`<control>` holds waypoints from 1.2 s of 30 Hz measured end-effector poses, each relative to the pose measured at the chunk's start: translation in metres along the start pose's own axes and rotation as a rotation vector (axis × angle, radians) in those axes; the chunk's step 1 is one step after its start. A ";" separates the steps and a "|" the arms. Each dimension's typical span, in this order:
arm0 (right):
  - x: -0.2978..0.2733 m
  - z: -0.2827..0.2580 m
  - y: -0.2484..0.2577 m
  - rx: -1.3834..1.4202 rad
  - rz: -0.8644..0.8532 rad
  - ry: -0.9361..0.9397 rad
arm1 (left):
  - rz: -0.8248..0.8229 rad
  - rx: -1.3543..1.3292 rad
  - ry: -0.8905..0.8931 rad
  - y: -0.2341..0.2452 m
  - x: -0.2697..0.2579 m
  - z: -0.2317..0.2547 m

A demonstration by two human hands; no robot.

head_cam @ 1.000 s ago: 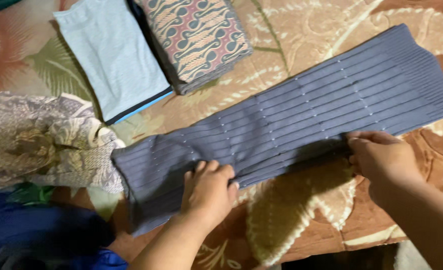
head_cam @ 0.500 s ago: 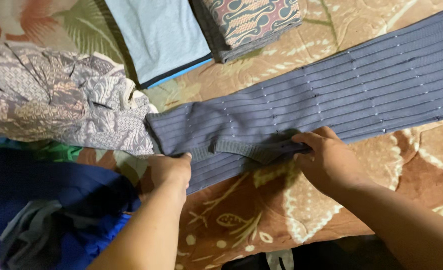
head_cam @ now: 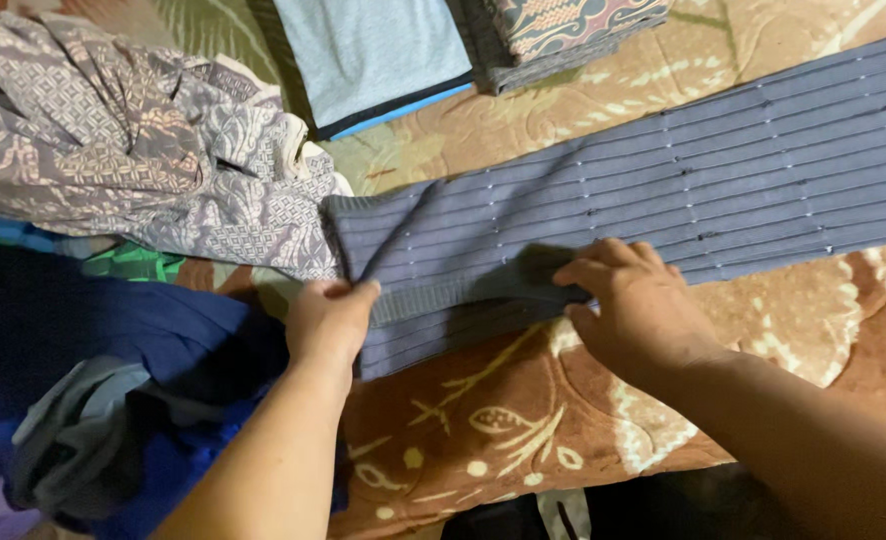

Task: The person folds a grey sweater and a green checkered shirt on a bed, smoothing and aligning each garment before folding it into a compact rectangle. The folded items are stacked neatly on the bed.

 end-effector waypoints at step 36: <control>0.032 -0.143 -0.052 -0.344 -0.339 0.377 | -0.078 -0.147 -0.070 0.022 0.077 0.034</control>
Point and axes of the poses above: each hand's wrist, its own x-axis towards the middle knuckle, its own y-axis out of the back of the hand, z = x × y, the point moved 2 cm from there along x, towards the middle knuckle, and after that the axes turned 10 degrees about -z, right-handed, at the moved point
